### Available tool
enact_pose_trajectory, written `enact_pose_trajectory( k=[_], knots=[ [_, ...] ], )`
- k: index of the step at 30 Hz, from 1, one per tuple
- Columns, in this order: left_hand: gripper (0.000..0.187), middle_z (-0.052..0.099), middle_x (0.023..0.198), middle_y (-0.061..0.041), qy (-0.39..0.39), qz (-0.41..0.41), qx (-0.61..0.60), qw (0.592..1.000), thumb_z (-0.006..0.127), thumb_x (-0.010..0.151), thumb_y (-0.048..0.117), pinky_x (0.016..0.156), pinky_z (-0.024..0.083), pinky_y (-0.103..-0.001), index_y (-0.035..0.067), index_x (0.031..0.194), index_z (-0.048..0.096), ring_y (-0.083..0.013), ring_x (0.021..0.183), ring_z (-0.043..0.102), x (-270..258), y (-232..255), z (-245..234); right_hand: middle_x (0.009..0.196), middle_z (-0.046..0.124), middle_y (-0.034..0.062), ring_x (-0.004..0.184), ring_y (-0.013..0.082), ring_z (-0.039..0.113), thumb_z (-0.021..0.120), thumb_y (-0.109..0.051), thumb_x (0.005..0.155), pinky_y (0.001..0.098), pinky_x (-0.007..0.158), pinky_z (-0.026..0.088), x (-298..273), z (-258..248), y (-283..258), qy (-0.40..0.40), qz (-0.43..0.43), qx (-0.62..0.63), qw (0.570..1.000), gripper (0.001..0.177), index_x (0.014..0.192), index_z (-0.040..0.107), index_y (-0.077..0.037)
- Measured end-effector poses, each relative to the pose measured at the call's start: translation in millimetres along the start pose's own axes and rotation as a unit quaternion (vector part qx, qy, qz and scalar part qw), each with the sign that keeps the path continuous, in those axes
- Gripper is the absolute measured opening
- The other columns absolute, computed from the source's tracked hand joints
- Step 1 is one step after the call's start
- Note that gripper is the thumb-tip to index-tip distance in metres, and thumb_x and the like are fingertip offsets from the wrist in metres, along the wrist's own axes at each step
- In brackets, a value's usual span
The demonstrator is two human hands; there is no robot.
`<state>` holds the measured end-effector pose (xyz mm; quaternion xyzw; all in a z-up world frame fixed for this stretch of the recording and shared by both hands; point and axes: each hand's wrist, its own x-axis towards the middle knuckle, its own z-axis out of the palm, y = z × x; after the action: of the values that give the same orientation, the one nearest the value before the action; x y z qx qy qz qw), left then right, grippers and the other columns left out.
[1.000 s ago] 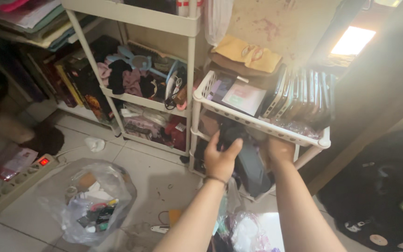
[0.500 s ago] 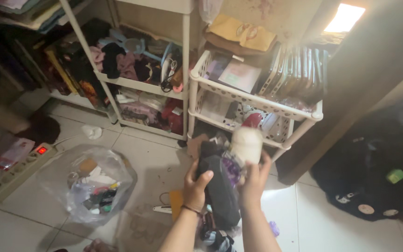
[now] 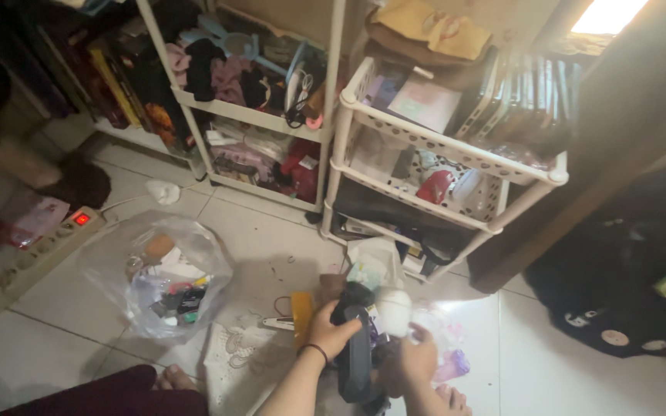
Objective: The person sits on the floor and sorts various small household items, including a white bottle, a red pouch, a small figurine, and a yellow sponge. They pick up each item, inspect it, and place it into a plastic bag or onto a nearby shelf.
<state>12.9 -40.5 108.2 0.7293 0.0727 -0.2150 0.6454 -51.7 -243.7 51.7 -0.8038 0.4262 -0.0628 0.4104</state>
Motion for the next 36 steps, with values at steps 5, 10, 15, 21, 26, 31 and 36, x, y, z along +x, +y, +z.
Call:
enact_pose_trajectory(
  k=[5, 10, 15, 21, 26, 31, 36],
  knots=[
    [0.098, 0.041, 0.155, -0.011, 0.169, -0.005, 0.364, 0.916, 0.095, 0.058, 0.048, 0.102, 0.035, -0.058, 0.025, 0.143, 0.052, -0.0380, 0.141, 0.038, -1.7, 57.6, 1.0, 0.143, 0.054, 0.0247, 0.134, 0.0365, 0.052, 0.055, -0.026, 0.102, 0.0446, 0.117, 0.037, 53.3, -37.3, -98.3, 0.256, -0.155, 0.212, 0.930, 0.053, 0.145, 0.049, 0.004],
    [0.050, 0.059, 0.131, -0.009, 0.318, 0.373, 0.180, 0.853, 0.076, 0.078, 0.024, 0.107, 0.041, -0.052, 0.016, 0.125, 0.061, -0.0344, 0.128, 0.053, 12.0, 156.9, 13.0, 0.165, 0.024, 0.0162, 0.150, 0.0294, 0.031, 0.036, -0.064, 0.104, 0.0414, 0.121, 0.025, 95.2, -85.3, -196.1, 0.103, -0.166, 0.390, 0.900, 0.080, 0.162, 0.016, -0.012],
    [0.049, 0.056, 0.136, -0.013, 0.194, 0.503, 0.225, 0.811, 0.075, 0.081, 0.024, 0.113, 0.039, -0.050, 0.016, 0.128, 0.062, -0.0368, 0.130, 0.048, 48.5, 224.4, 19.7, 0.161, 0.033, 0.0152, 0.148, 0.0279, 0.035, 0.032, -0.072, 0.101, 0.0420, 0.122, 0.027, 110.4, -90.9, -218.8, 0.064, -0.145, 0.377, 0.913, 0.084, 0.159, 0.022, -0.012],
    [0.056, 0.052, 0.137, -0.018, 0.145, 0.478, 0.355, 0.790, 0.073, 0.084, 0.036, 0.112, 0.037, -0.053, 0.013, 0.134, 0.060, -0.0426, 0.133, 0.043, 100.1, 248.8, 22.5, 0.152, 0.040, 0.0108, 0.131, 0.0316, 0.045, 0.042, -0.051, 0.098, 0.0547, 0.110, 0.040, 104.5, -100.5, -222.1, 0.093, -0.099, 0.354, 0.925, 0.068, 0.156, 0.027, -0.019],
    [0.063, 0.046, 0.142, -0.021, 0.119, 0.301, 0.453, 0.831, 0.067, 0.089, 0.050, 0.109, 0.036, -0.057, 0.015, 0.140, 0.056, -0.0462, 0.138, 0.036, 131.9, 271.8, 32.5, 0.134, 0.053, 0.0183, 0.128, 0.0378, 0.049, 0.061, -0.003, 0.085, 0.0481, 0.115, 0.039, 64.1, -66.2, -230.0, 0.310, -0.388, 0.072, 0.865, 0.039, 0.123, 0.057, -0.005],
    [0.099, 0.028, 0.159, -0.019, 0.066, 0.285, 0.551, 0.781, 0.074, 0.072, 0.066, 0.114, 0.023, -0.058, 0.015, 0.150, 0.039, -0.0439, 0.145, 0.023, 161.1, 302.7, 35.7, 0.131, 0.059, 0.0304, 0.125, 0.0488, 0.049, 0.067, -0.006, 0.090, 0.0563, 0.108, 0.036, 126.3, -78.8, -294.4, 0.163, -0.495, -0.055, 0.852, 0.043, 0.131, 0.059, 0.003],
    [0.126, 0.018, 0.167, -0.013, -0.066, 0.149, 0.567, 0.808, 0.079, 0.059, 0.079, 0.124, 0.015, -0.047, 0.018, 0.158, 0.030, -0.0336, 0.154, 0.013, 184.6, 312.2, 47.5, 0.122, 0.062, 0.0263, 0.117, 0.0443, 0.054, 0.069, -0.013, 0.087, 0.0542, 0.103, 0.039, 183.1, -89.2, -336.6, -0.043, -0.323, -0.382, 0.865, 0.035, 0.120, 0.065, -0.002]
  ],
)
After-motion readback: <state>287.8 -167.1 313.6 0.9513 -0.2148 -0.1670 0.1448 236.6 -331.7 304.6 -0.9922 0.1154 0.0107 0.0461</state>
